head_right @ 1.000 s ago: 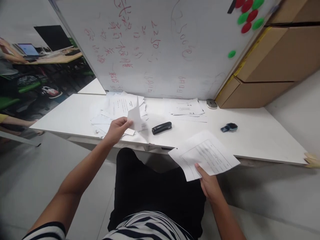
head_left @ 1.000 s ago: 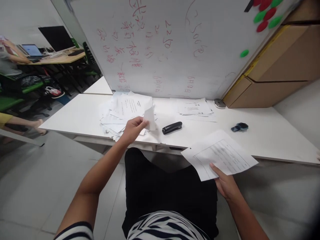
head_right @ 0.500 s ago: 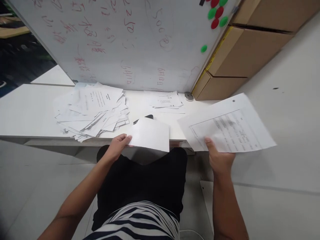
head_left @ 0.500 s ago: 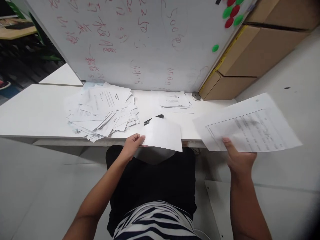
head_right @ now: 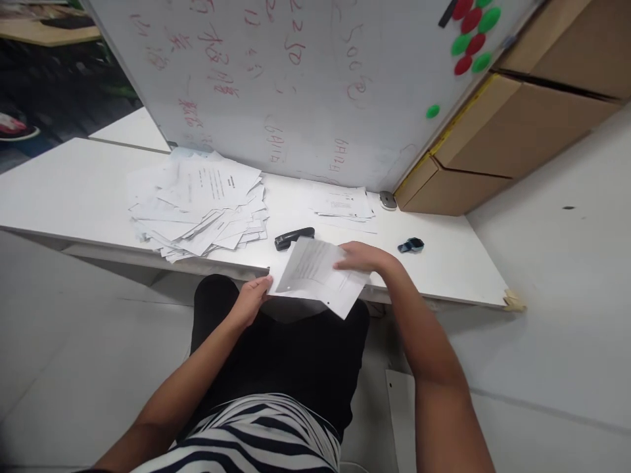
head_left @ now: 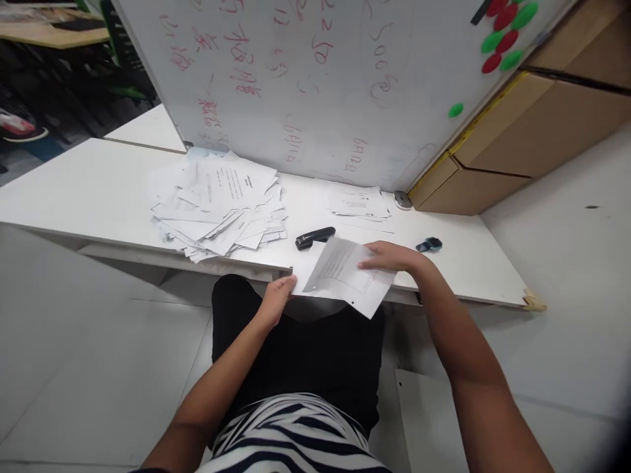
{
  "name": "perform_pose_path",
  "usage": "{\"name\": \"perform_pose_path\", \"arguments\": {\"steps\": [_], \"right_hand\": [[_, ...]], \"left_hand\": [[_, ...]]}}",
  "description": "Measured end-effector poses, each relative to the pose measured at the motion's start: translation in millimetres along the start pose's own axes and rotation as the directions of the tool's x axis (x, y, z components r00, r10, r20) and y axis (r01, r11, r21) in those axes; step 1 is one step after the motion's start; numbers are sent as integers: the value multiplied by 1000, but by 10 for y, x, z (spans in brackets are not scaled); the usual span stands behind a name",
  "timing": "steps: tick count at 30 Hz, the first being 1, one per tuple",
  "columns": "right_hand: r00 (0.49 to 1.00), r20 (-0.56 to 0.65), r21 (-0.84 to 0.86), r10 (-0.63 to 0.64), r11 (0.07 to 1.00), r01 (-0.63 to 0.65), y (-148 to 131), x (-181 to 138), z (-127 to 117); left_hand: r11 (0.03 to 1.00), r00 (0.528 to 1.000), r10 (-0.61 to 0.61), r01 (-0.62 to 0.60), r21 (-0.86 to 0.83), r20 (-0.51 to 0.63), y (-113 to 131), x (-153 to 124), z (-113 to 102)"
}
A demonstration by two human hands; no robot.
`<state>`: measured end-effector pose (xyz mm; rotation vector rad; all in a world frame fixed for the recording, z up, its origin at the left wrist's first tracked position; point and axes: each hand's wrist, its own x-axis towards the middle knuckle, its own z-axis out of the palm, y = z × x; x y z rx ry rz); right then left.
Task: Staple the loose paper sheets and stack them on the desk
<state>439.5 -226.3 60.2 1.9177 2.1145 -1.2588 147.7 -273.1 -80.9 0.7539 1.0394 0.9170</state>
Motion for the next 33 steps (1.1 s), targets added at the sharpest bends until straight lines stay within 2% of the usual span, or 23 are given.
{"name": "perform_pose_path", "arguments": {"steps": [3, 6, 12, 17, 21, 28, 30, 31, 32, 33], "right_hand": [[994, 98, -278, 37, 961, -9, -240, 372, -35], [985, 167, -357, 38, 934, 24, -387, 544, -10], [978, 206, -347, 44, 937, 31, -410, 603, 107], [980, 193, -341, 42, 940, 27, -316, 601, 136], [985, 174, -354, 16, 934, 47, -302, 545, 121], [990, 138, -340, -16, 938, 63, -265, 486, 123], [998, 56, -328, -40, 943, 56, -187, 423, 168], [996, -39, -316, -80, 947, 63, -135, 369, 222], [975, -180, -292, -131, 954, 75, -76, 301, 305], [917, -354, -249, -183, 964, 96, -13, 221, 424]], "left_hand": [[998, 1000, -14, 13, -65, -22, -25, -26, -21], [995, 1000, -25, 24, -97, -10, -30, -80, -25], [999, 1000, -17, 17, -29, 8, -30, -136, 31], [996, 996, -88, 88, 18, 34, -32, -95, 82], [991, 986, -134, 134, 11, 104, -43, -62, 101], [996, 984, -48, 34, 85, 172, -92, -25, 95], [990, 987, -29, 7, 139, 157, -87, -32, 104], [987, 989, -20, -4, 163, 145, -82, -35, 111], [984, 992, -9, -14, 177, 130, -77, -36, 119], [983, 994, 1, -21, 182, 109, -74, -35, 129]]}}
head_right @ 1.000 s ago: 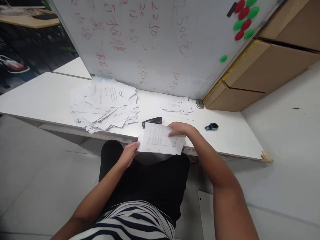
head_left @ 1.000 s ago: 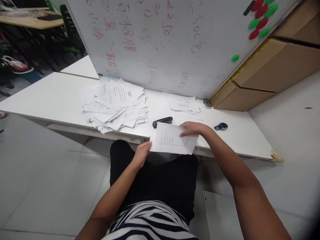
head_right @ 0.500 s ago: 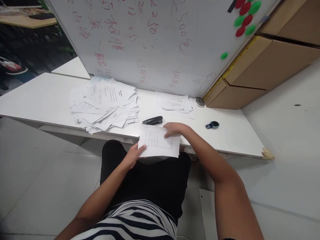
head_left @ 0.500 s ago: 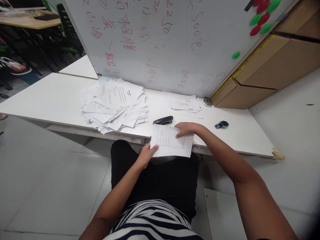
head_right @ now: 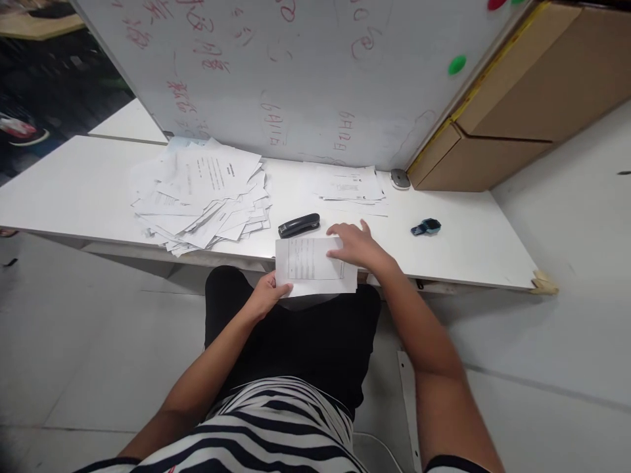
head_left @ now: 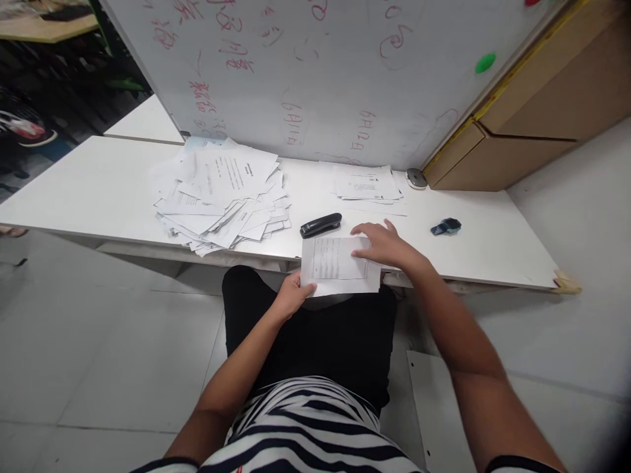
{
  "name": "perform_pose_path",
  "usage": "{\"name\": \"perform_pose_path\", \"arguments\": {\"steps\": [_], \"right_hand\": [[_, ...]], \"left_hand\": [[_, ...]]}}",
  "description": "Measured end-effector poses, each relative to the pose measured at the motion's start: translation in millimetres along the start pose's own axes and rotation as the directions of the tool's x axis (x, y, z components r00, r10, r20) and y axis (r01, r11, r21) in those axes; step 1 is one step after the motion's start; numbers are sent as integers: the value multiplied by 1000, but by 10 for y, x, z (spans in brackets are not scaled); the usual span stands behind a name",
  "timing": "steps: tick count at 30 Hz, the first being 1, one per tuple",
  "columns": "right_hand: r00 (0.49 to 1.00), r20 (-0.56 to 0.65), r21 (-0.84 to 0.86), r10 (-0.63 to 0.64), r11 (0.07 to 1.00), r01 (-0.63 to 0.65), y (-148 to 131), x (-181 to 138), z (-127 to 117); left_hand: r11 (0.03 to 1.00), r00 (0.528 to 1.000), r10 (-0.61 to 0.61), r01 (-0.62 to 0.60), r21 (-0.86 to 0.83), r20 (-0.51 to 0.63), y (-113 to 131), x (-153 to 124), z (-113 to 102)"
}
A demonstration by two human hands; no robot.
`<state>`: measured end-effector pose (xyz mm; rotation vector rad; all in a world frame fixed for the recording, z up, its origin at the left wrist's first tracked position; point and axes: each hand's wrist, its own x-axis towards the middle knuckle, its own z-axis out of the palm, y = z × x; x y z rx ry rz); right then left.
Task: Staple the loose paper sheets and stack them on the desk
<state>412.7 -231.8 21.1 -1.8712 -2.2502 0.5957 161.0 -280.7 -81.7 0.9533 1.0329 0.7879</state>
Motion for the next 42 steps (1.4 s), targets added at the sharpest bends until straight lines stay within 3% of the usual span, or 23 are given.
{"name": "perform_pose_path", "arguments": {"steps": [1, 2, 3, 5, 6, 7, 9, 11, 13, 15, 17, 19, 21, 23, 25, 26, 29, 31, 32, 34, 36, 40, 42], "right_hand": [[975, -221, 69, 24, 998, -9, 17, -147, 118], [895, -436, 163, 98, 986, -29, 26, -307, 266], [770, -602, 282, 212, 958, -43, 29, -473, 439], [513, -709, 531, 483, 845, -62, 22, -794, 819], [447, -667, 646, 596, 762, -52, 16, -937, 1001], [441, -583, 756, 682, 655, -14, 11, -1063, 1161], [568, -343, 921, 748, 388, 45, 9, -1254, 1381], [716, -127, 989, 687, 145, 37, 21, -1367, 1458], [766, -34, 999, 642, 27, 22, 34, -1412, 1428], [725, -65, 998, 686, 39, 52, 28, -1406, 1349], [616, -188, 982, 765, 164, 96, -2, -1387, 1257], [445, -375, 923, 813, 370, 103, -46, -1392, 1162], [256, -577, 807, 775, 590, 31, -95, -1436, 1061], [132, -733, 659, 667, 745, -105, -160, -1490, 963], [162, -820, 503, 549, 827, -250, -265, -1505, 898], [255, -828, 418, 499, 853, -311, -337, -1485, 888], [668, -650, 154, 362, 924, -350, -621, -1331, 982], [817, -507, 54, 275, 956, -288, -809, -1210, 1118], [855, -459, 23, 243, 965, -262, -878, -1164, 1187], [880, -421, -8, 218, 970, -244, -934, -1117, 1286], [860, -450, -1, 240, 963, -270, -859, -1114, 1308], [710, -594, 177, 378, 922, -343, -422, -1109, 1154], [655, -616, 354, 438, 897, -266, -180, -1072, 1023]], "left_hand": [[1000, 1000, 2, -2, -4, -22, 4, 6, 10], [1000, 999, 0, 0, -12, -39, 6, 14, 21], [1000, 999, -6, 5, -21, -49, 7, 25, 33], [999, 999, -25, 24, -29, -42, 10, 44, 53], [999, 999, -33, 32, -29, -29, 14, 51, 59], [999, 999, -39, 39, -28, -8, 21, 55, 62], [998, 997, -53, 54, -16, 55, 44, 57, 60], [997, 987, -78, 75, 26, 139, 78, 58, 55], [993, 975, -91, 75, 88, 205, 118, 61, 64], [992, 969, -64, 35, 125, 239, 159, 71, 96], [993, 963, -4, -27, 113, 268, 205, 82, 154], [991, 965, 82, -105, 82, 249, 265, 71, 238], [972, 972, 196, -209, 103, 128, 346, 11, 348], [937, 950, 311, -310, 163, 18, 445, -105, 478], [918, 929, 362, -370, 145, 81, 539, -240, 623], [925, 920, 356, -372, 83, 161, 574, -298, 698], [968, 915, 245, -211, -138, 319, 584, -364, 903], [964, 965, 142, -84, -252, 222, 505, -297, 970], [956, 986, 87, -41, -290, 145, 445, -235, 967], [952, 1000, 8, -7, -306, 1, 306, -82, 874], [978, 998, -30, 17, -206, -63, 171, 67, 683], [1000, 999, -10, 9, -16, -48, 70, 212, 244], [998, 998, 57, -58, 38, 15, 168, 208, 110]]}}
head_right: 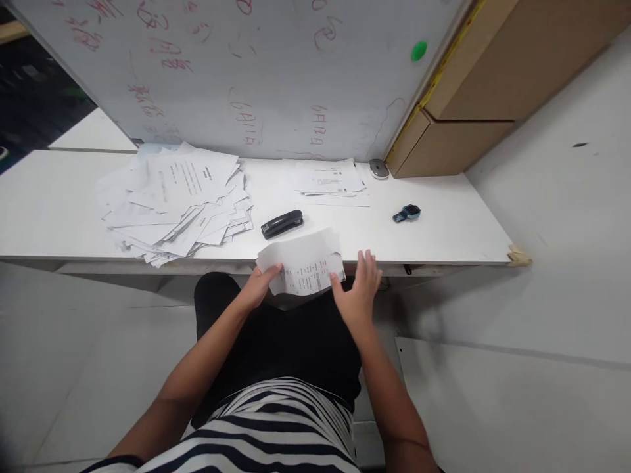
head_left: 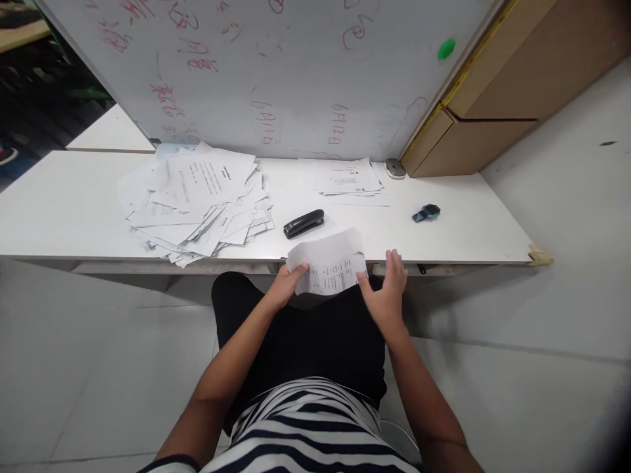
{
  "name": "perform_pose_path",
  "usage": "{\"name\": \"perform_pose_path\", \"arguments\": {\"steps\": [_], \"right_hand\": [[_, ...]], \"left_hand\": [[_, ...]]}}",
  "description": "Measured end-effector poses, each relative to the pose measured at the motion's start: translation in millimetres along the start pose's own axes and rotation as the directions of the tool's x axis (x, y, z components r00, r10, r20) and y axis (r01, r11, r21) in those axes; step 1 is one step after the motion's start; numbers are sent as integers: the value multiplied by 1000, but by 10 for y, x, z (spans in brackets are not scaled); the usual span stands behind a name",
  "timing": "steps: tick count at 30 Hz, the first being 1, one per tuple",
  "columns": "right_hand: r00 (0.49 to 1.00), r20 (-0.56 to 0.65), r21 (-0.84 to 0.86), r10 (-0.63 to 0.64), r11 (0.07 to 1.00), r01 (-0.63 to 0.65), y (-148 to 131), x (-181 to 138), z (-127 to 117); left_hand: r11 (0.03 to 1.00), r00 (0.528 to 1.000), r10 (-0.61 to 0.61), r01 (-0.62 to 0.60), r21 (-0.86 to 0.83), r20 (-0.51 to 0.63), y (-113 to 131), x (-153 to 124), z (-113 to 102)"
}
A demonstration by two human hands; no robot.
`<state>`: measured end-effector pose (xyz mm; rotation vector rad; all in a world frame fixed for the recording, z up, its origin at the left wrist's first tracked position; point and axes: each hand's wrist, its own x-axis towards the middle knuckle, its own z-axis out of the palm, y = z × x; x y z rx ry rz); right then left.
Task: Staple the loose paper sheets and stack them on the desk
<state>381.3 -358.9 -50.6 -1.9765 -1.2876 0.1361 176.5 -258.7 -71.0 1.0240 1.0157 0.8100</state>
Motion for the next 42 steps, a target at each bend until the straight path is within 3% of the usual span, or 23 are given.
{"name": "perform_pose_path", "arguments": {"steps": [3, 6, 8, 10, 12, 14, 18, 24, 26, 31, 35, 38, 40, 42], "right_hand": [[997, 73, 347, -1, 937, -25, 109, 318, -136], [965, 232, 536, -119, 844, -25, 41, 607, -291], [951, 264, 558, -160, 830, -15, -52, 775, -364], [967, 203, 542, -156, 840, 22, -132, 911, -368], [982, 131, 520, -132, 853, 45, -169, 1007, -285], [985, 151, 501, -83, 865, -4, -164, 1060, -142], [967, 251, 475, 34, 866, -153, -138, 1065, 119], [954, 301, 403, 14, 904, -140, -271, 968, 234], [947, 322, 376, -3, 918, -125, -303, 930, 205], [992, 114, 404, 55, 910, -97, -170, 820, -66], [952, 287, 534, 101, 808, -247, 113, 639, -199], [898, 407, 598, 170, 694, -402, 336, 454, -184], [868, 445, 582, 220, 666, -467, 456, 335, -182], [835, 470, 551, 285, 644, -530, 541, 239, -215]], "left_hand": [[967, 975, 122, -158, 199, 184, 326, -17, -64], [880, 915, 220, -336, 335, 339, 732, 7, -17], [827, 889, 309, -427, 367, 338, 947, 55, 35], [777, 870, 401, -490, 396, 288, 1065, 124, 84], [745, 852, 467, -522, 415, 234, 1066, 211, 119], [754, 853, 492, -517, 405, 174, 961, 313, 139], [852, 902, 432, -413, 323, 14, 612, 507, 149], [895, 920, 383, -348, 279, -81, 383, 577, 205], [906, 938, 342, -314, 283, -56, 425, 549, 227], [911, 947, 322, -307, 276, -11, 691, 416, 203], [961, 984, 86, -123, 248, 156, 869, 348, 164], [942, 949, -110, 4, 337, 295, 880, 315, 162], [910, 936, -128, -20, 415, 327, 863, 278, 178], [879, 955, -29, -117, 462, 296, 862, 245, 203]]}}
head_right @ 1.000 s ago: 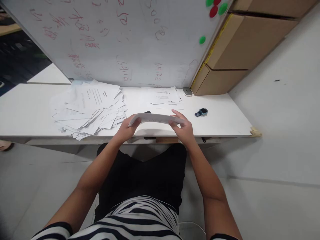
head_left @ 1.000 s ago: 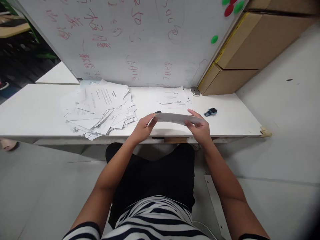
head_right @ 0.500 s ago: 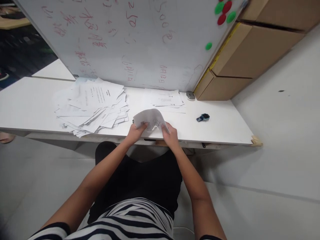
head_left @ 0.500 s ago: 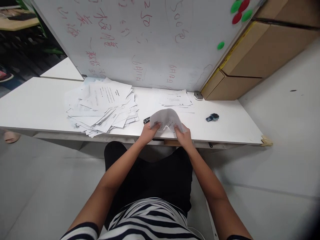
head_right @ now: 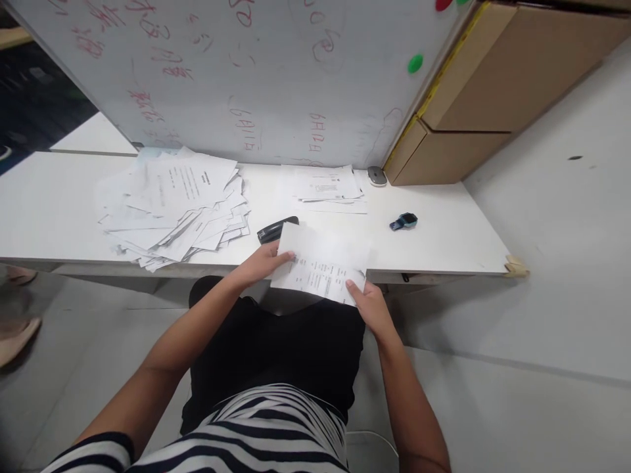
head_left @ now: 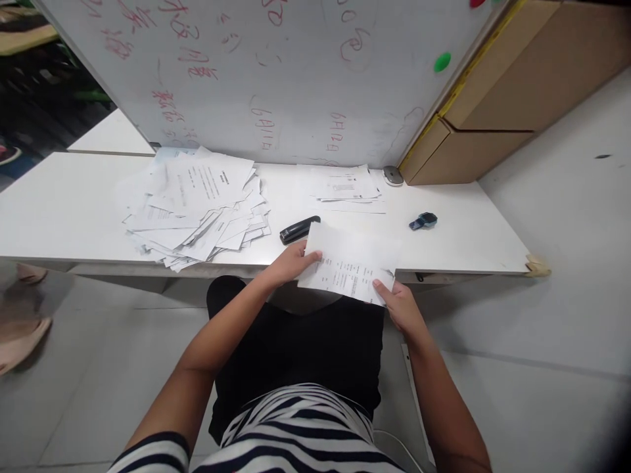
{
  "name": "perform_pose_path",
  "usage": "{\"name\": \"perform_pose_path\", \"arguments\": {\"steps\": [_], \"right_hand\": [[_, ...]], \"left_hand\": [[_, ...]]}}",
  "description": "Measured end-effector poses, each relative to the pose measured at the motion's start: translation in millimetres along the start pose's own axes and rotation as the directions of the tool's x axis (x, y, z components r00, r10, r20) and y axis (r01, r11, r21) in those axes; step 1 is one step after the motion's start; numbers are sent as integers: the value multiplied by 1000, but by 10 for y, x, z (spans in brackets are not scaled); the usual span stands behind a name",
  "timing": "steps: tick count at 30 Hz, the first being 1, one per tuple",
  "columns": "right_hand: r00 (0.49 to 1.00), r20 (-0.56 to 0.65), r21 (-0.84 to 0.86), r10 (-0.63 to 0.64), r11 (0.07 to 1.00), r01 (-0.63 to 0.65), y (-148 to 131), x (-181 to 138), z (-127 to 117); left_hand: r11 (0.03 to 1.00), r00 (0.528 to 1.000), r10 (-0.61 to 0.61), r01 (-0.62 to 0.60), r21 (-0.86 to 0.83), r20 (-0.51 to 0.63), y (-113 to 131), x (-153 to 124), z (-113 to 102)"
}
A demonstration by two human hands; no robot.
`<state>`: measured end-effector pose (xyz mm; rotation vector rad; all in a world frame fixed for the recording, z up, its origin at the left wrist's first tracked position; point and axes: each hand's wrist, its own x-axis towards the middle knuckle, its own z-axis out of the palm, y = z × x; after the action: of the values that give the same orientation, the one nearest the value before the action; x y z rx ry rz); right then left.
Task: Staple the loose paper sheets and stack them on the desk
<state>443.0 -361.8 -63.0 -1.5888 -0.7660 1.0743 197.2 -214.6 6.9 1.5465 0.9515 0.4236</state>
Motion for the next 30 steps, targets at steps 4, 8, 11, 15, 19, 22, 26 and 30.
{"name": "perform_pose_path", "arguments": {"steps": [4, 8, 11, 15, 19, 22, 26, 30], "right_hand": [[993, -87, 122, 81, 990, -70, 5, -109, -138], [987, -121, 216, 105, 973, -77, -89, -108, -206], [987, -115, 252, 111, 965, -80, -140, -71, -188], [990, -92, 268, 107, 960, -78, -161, -49, -138], [993, -52, 263, 107, 961, -90, -155, -59, -106], [993, -43, 266, 113, 959, -98, -158, -62, -94], [993, 25, 242, 116, 963, -118, -163, -41, -88], [992, 47, 222, 118, 967, -126, -159, -8, -59]], "left_hand": [[894, 887, 315, -159, 419, -337, 51, 117, -36], [620, 799, 478, -13, 785, -364, -39, 495, -194], [536, 887, 371, 38, 844, -276, -168, 715, -315], [398, 942, 336, -144, 906, 2, -250, 746, -437], [383, 958, 279, -178, 906, 71, -201, 684, -518], [395, 970, 223, -179, 901, 95, -135, 668, -557], [392, 978, 175, -173, 904, 111, -87, 668, -577], [406, 976, 183, -186, 895, 120, -106, 674, -587]]}}
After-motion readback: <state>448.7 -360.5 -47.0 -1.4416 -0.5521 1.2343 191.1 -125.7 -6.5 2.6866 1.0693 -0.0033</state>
